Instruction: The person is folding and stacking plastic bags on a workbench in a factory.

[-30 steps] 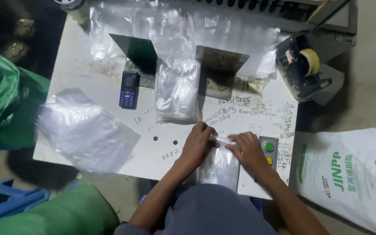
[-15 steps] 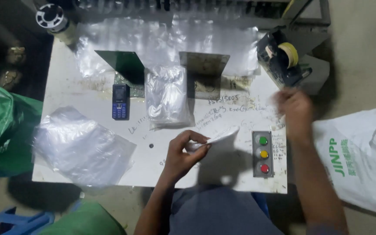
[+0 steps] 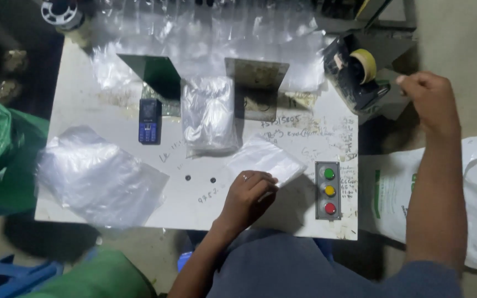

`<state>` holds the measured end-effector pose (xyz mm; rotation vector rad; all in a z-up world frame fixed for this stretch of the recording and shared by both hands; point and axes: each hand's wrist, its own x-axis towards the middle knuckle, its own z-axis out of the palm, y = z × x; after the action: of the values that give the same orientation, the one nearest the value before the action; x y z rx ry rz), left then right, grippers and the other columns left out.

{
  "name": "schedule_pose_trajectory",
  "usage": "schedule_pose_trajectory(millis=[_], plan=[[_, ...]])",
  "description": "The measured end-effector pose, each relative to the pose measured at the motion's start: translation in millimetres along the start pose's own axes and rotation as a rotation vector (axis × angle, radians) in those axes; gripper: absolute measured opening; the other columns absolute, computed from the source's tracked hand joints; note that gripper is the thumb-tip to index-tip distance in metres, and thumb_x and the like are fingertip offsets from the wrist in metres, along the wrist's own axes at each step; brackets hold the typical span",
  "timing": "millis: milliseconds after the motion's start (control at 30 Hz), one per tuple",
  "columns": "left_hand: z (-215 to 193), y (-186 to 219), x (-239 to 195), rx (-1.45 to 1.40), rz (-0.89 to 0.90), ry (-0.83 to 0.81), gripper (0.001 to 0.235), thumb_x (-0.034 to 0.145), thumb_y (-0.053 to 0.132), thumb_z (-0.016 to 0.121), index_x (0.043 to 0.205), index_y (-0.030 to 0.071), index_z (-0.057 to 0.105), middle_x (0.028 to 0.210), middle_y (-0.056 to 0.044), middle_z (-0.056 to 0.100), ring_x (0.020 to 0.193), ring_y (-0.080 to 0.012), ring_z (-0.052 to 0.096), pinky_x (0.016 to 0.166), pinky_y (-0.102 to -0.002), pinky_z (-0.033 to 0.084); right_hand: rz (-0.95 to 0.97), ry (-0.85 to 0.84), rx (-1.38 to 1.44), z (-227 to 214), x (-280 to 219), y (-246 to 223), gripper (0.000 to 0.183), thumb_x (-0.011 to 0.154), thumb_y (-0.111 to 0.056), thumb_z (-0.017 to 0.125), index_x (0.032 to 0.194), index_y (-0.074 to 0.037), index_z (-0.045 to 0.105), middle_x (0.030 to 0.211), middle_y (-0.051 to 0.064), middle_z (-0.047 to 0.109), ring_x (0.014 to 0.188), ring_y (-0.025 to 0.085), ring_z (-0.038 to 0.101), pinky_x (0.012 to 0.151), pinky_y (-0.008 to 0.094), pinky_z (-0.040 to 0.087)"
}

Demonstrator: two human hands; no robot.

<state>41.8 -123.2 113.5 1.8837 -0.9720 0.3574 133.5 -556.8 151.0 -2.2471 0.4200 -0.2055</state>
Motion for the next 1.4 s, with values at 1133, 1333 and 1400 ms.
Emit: schedule_pose_trajectory(millis=[1133,1333,1400], plan=[[2,-40,20,-0.694,-0.751,0.279,0.021,0.088,0.013,0.083,0.097,0.002,0.068,0.1,-0.02,0.078,0.104,-0.0344,0.075,0.095,-0.048,0.054,0.326,-0.419,0.562,148,-179,-94,0.024,0.082,-0.013,0.083,0.093,0.0,0.067,0.067,0.008,0.07,0.059,0.017,0.065,0.054,0.031,0.053],[-41,-54,2,-0.231,-0.864,0.411,0.02,0.095,0.022,0.076,0.106,0.006,0.073,0.101,-0.018,0.078,0.102,-0.0389,0.075,0.093,-0.05,0.056,0.291,-0.46,0.007,177,-171,-120,0.035,0.087,-0.038,0.083,0.097,-0.006,0.073,0.073,0.019,0.074,0.072,0.03,0.073,0.068,0.044,0.054],[-52,-67,-6,-0.193,-0.783,0.667,0.022,0.101,0.023,0.07,0.11,0.003,0.07,0.108,-0.021,0.074,0.11,-0.0329,0.07,0.097,-0.05,0.051,0.225,-0.369,0.239,172,-167,-158,0.032,0.092,-0.033,0.079,0.09,-0.002,0.068,0.064,0.012,0.067,0.057,0.021,0.061,0.057,0.036,0.052]])
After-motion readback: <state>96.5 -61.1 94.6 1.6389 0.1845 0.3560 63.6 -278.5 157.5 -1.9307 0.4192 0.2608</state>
